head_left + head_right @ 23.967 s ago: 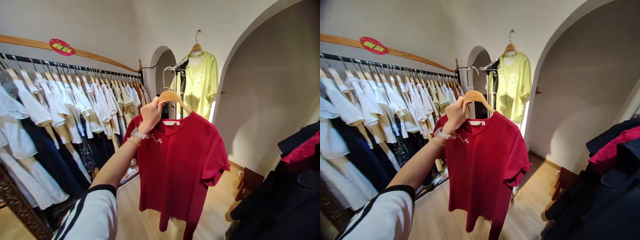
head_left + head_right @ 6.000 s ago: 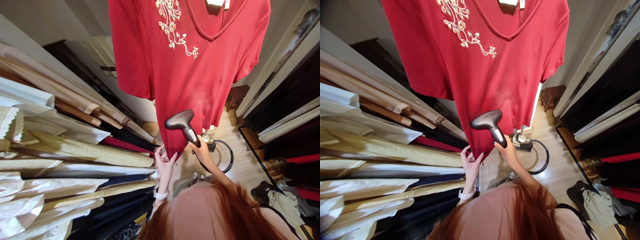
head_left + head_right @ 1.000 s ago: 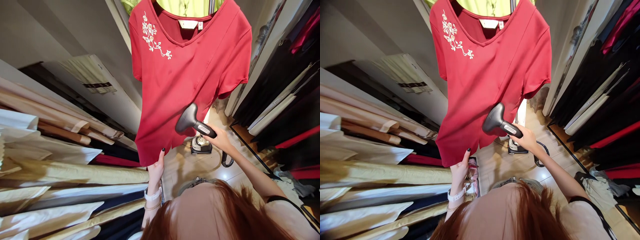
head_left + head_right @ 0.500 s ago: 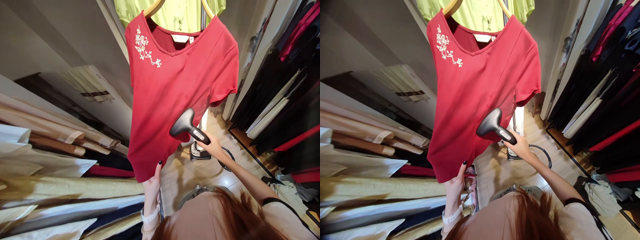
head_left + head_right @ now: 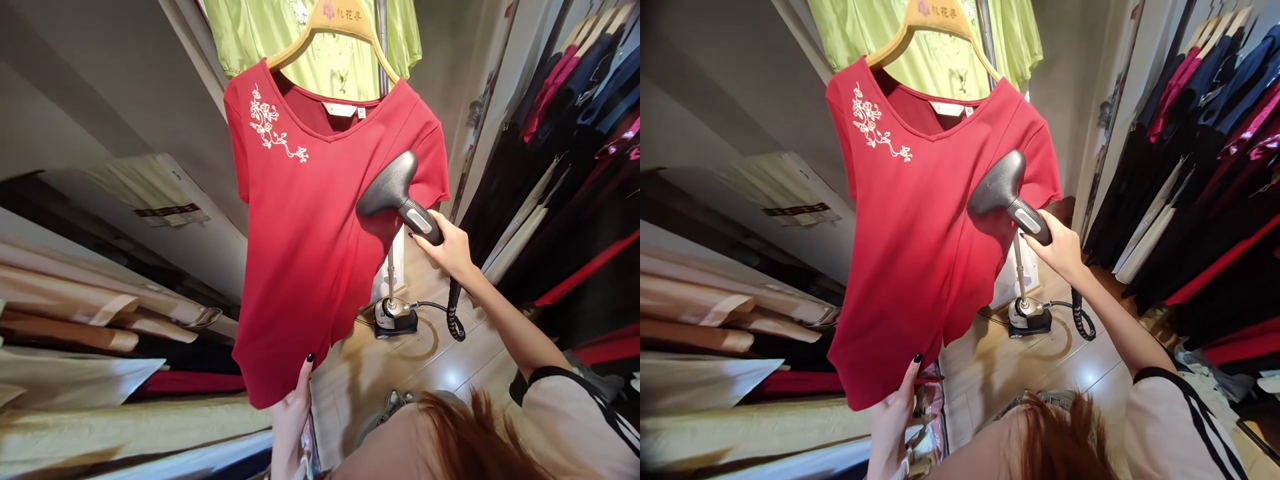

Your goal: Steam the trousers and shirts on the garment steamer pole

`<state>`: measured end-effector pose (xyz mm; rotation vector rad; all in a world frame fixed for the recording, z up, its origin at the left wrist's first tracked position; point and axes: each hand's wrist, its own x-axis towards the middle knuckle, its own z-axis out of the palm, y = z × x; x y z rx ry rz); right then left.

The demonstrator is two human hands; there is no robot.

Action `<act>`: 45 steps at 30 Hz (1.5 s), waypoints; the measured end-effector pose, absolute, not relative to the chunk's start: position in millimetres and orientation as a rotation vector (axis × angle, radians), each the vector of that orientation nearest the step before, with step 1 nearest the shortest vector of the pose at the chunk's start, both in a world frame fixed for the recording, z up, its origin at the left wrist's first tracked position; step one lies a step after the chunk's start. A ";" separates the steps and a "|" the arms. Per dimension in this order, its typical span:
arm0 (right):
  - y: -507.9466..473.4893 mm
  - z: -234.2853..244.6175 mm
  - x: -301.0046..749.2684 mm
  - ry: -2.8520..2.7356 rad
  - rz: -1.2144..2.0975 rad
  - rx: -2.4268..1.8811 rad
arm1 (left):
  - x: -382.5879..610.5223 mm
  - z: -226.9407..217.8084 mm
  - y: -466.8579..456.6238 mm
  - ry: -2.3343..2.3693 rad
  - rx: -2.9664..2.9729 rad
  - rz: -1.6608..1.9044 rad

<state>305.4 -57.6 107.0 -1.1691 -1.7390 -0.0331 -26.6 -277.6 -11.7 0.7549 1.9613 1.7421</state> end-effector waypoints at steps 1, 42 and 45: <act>-57.3 109.4 307.9 -1.769 -0.052 -1.179 | -27.9 -13.3 -277.2 1.974 0.721 1.725; -61.5 107.9 339.5 -2.096 -0.153 -1.313 | -30.1 -9.2 -278.8 1.872 0.493 1.466; -63.0 102.2 330.8 -2.032 -0.174 -1.320 | -25.4 -2.5 -282.3 1.899 0.497 1.517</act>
